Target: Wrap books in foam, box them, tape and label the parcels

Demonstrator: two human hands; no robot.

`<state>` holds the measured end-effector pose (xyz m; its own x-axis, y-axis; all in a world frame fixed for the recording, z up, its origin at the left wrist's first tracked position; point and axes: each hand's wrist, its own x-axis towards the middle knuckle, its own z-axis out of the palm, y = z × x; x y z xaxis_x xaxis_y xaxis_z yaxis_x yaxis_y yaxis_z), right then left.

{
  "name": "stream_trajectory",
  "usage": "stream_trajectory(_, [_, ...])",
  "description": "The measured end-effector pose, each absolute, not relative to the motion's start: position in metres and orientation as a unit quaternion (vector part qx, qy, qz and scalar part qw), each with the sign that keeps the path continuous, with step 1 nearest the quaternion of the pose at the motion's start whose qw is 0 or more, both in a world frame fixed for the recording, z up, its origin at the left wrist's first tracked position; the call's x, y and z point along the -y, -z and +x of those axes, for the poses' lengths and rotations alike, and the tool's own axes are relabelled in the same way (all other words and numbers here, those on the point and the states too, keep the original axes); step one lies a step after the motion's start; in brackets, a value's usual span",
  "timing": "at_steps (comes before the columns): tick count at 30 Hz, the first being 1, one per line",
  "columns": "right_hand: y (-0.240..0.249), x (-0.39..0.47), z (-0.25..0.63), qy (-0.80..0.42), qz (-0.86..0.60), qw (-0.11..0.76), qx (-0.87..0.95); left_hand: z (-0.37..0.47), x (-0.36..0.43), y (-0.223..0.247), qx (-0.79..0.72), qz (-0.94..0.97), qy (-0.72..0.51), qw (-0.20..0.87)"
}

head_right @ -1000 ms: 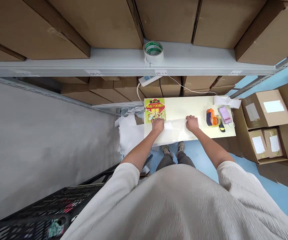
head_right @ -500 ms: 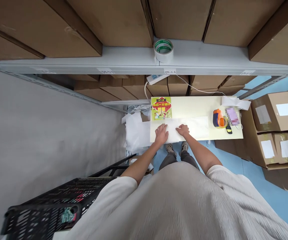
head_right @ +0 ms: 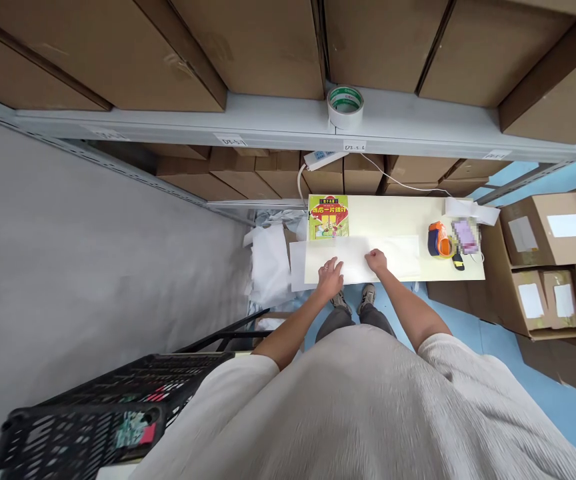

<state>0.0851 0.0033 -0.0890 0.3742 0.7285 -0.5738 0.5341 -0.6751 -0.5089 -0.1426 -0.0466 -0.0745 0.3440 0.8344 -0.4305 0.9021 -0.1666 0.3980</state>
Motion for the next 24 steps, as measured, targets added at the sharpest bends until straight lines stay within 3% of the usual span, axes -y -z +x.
stream_trajectory(12, [0.092,0.002,0.101,-0.36,-0.871,0.102,0.318,-0.15,0.052,0.077,-0.52,0.794,0.055,0.31])
stream_trajectory(18, [0.08,-0.017,0.095,-0.29,-0.873,0.143,0.364,-0.154,0.039,0.078,-0.517,0.8,0.042,0.302])
stream_trajectory(24, [0.081,-0.066,0.066,-0.408,-0.799,0.161,0.411,-0.15,0.018,0.084,-0.524,0.8,0.046,0.287])
